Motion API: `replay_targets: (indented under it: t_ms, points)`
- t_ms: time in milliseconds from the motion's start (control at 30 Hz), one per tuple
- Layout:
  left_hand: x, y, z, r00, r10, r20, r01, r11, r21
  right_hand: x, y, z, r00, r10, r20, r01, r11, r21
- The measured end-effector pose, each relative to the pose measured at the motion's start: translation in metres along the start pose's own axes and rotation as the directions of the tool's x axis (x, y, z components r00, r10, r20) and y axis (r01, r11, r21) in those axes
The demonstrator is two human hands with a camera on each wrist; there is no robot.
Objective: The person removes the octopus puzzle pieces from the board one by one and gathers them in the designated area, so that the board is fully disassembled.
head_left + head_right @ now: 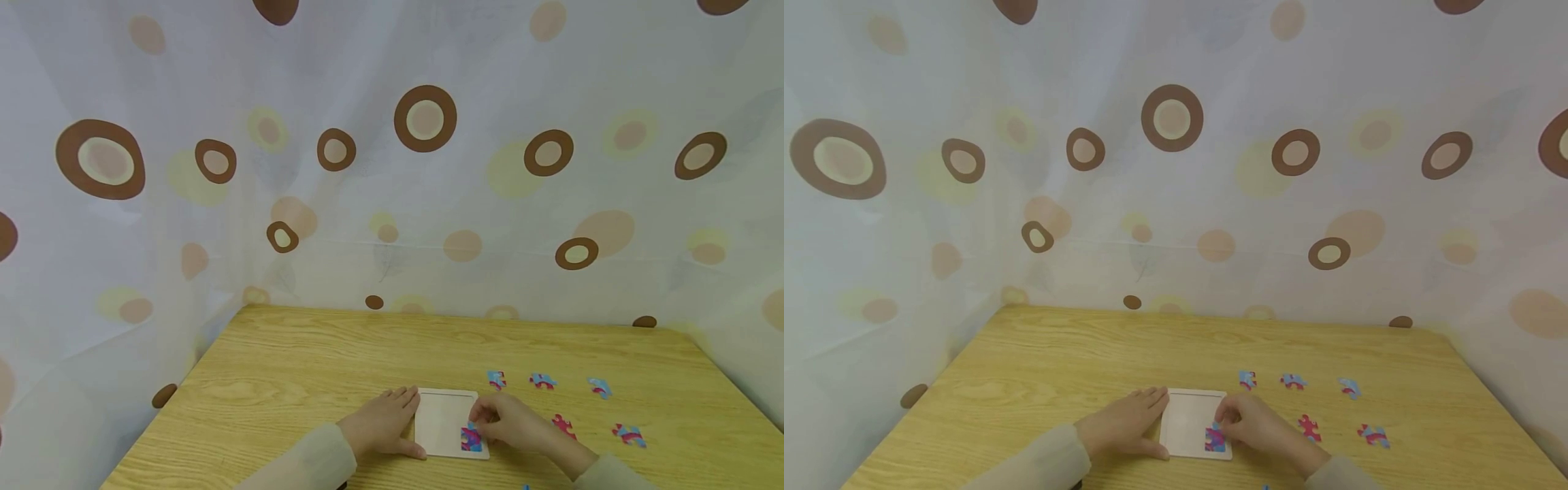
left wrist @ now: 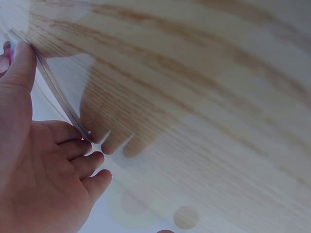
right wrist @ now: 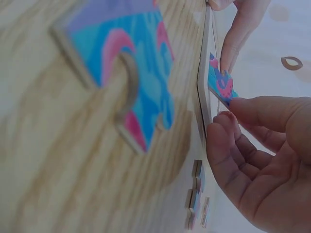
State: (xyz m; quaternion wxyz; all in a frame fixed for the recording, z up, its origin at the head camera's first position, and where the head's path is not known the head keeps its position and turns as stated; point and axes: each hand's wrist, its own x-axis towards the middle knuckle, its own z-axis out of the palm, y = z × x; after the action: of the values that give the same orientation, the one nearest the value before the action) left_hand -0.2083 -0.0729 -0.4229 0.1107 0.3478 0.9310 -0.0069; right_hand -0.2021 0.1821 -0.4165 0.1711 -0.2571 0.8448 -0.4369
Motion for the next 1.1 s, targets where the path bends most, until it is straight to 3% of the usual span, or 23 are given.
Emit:
replay_targets:
  t_ms: [367, 600, 833, 1100]
  points:
    - [-0.001, 0.000, -0.001, 1.000, 0.007, 0.008, -0.007, 1.000, -0.021, -0.004, 0.002, 0.000, 1.000, -0.016, -0.010, 0.017, 0.999, 0.038]
    - [-0.001, 0.000, 0.000, 1.000, 0.017, 0.003, -0.017, 1.000, -0.021, -0.018, 0.011, -0.012, 0.999, -0.025, -0.035, 0.028, 0.995, 0.096]
    - [0.000, -0.001, 0.001, 1.000, 0.022, 0.006, -0.022, 1.000, -0.015, -0.049, 0.032, -0.044, 0.998, -0.054, -0.038, 0.061, 0.977, 0.206]
    - [-0.002, -0.001, 0.000, 1.000, 0.027, 0.000, -0.027, 1.000, 0.007, -0.103, 0.065, -0.083, 1.000, 0.004, 0.021, -0.010, 0.947, 0.320]
